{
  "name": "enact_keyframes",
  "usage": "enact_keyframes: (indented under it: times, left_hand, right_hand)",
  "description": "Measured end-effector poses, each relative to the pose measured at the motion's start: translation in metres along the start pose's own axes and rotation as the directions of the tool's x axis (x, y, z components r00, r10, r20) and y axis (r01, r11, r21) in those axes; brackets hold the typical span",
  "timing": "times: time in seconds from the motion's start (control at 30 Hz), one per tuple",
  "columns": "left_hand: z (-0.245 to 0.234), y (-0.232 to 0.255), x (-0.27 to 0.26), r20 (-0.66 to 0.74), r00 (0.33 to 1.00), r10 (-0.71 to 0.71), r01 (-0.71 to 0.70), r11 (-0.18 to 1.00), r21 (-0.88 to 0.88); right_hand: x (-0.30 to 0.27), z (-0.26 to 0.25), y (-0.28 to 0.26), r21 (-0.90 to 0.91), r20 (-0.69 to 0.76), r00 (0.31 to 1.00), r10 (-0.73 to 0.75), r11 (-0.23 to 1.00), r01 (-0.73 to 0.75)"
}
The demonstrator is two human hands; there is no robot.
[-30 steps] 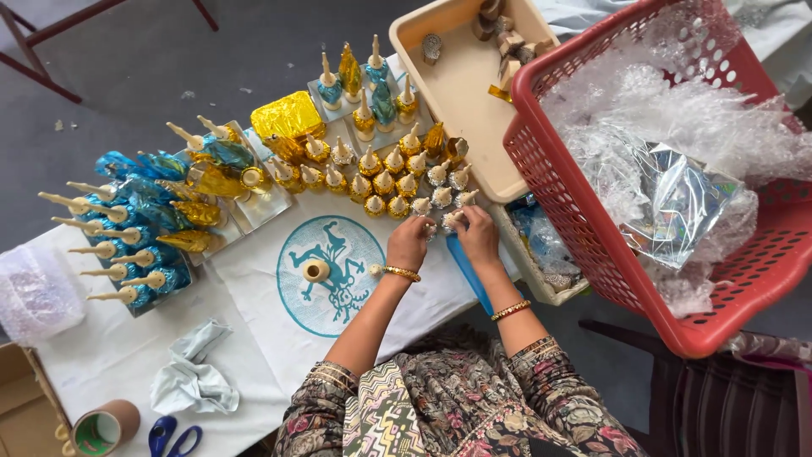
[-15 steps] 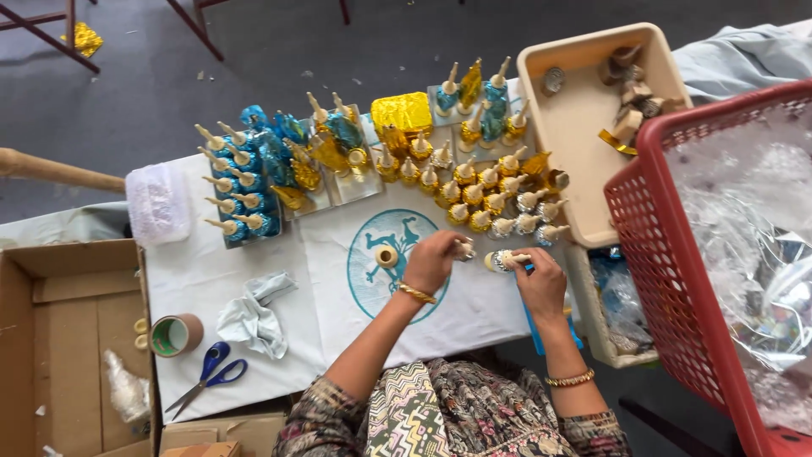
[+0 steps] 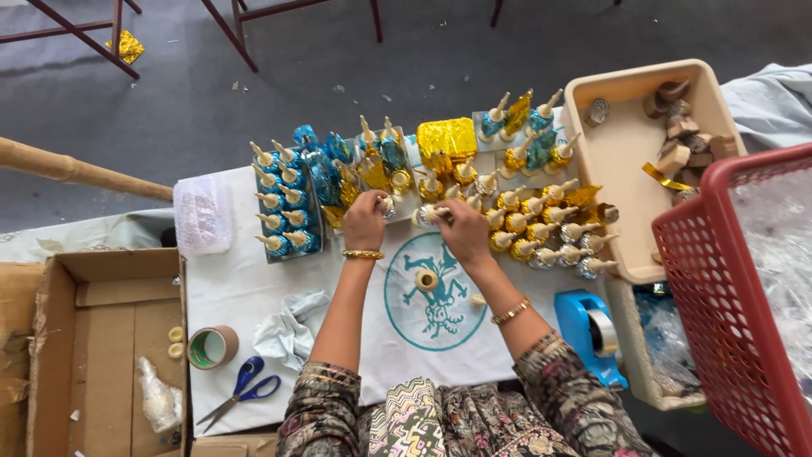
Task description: The person wipes a small wooden figurine with a cloth, then wraps it in gold foil. They place the wrapped item among other finished decorations on the table.
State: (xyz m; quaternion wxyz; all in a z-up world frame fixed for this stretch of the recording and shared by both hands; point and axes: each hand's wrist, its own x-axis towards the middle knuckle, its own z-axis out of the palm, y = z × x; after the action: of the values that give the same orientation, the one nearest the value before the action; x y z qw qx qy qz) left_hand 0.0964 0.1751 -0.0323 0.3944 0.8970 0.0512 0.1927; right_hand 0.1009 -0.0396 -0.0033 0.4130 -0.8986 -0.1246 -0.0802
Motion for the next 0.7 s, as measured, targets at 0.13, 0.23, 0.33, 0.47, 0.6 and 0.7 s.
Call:
enact_keyframes:
  times: [0.13,0.23,0.33,0.47,0.6,0.7]
  left_hand:
    - [0.025,-0.032,0.014,0.012,1.000,-0.001,0.001,1.000,0.024]
    - [0.040,-0.048,0.015,0.033,0.999,-0.018,0.017,0.999,0.028]
    - [0.052,-0.060,0.015,0.054,0.998,-0.025,0.023,0.999,0.042]
    - [0.038,-0.047,0.020,0.071,0.997,-0.030,0.029,0.999,0.017]
    - [0.007,-0.023,0.023,0.021,0.999,0.026,-0.025,0.999,-0.040]
    - [-0.005,-0.024,0.034,-0.064,0.991,0.117,-0.118,0.993,-0.001]
  right_hand:
    - [0.031,0.054,0.008,-0.060,0.012,0.999,-0.043,0.997,0.044]
    - [0.042,0.082,0.018,-0.107,0.028,0.999,-0.046,0.993,0.048]
    - [0.050,0.095,0.022,-0.194,0.081,0.996,-0.035,0.980,0.050]
    - [0.058,0.100,0.021,-0.255,0.115,0.993,-0.009,0.966,0.039]
    - [0.058,0.092,0.018,-0.239,0.092,0.995,-0.043,0.969,0.064]
    - [0.057,0.074,-0.001,-0.190,0.038,0.997,-0.064,0.979,0.070]
